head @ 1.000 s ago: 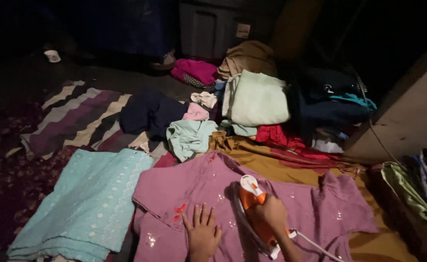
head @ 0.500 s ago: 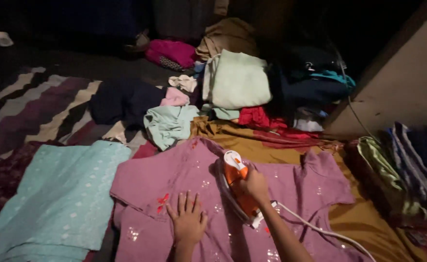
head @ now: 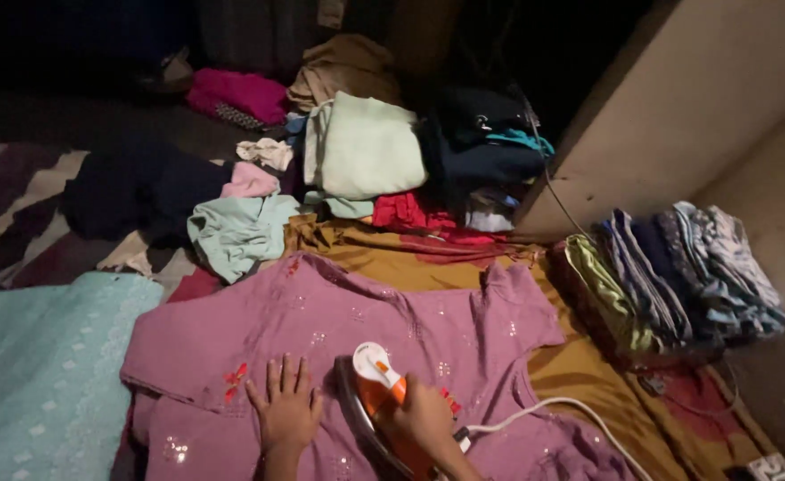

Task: Ironing a purple garment on a bed surface and then folding it.

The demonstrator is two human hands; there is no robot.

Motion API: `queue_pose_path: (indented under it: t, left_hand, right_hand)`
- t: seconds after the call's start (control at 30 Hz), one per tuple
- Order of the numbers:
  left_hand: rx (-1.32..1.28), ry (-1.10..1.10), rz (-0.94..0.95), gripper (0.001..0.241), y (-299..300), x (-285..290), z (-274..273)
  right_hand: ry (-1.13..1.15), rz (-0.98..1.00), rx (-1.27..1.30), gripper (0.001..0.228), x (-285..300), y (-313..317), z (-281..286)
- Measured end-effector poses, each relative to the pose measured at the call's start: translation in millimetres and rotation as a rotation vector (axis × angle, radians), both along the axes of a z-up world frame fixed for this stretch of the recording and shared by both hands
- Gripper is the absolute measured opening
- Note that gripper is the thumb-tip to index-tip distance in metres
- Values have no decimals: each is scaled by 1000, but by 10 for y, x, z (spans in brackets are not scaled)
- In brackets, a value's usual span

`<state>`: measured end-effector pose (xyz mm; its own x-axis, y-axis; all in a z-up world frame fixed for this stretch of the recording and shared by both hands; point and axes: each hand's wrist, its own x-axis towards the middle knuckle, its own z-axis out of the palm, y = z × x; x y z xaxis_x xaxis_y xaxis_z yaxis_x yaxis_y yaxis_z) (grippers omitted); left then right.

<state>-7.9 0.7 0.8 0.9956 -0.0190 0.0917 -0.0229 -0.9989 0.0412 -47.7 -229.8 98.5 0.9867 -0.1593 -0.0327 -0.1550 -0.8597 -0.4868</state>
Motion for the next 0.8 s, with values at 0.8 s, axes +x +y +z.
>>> queue_pose_path:
  t: [0.8]
  left_hand:
    - [-46,-173,-41,75,4,84,-214]
  right_hand:
    - [-70,-80,-22,32,655,241,241]
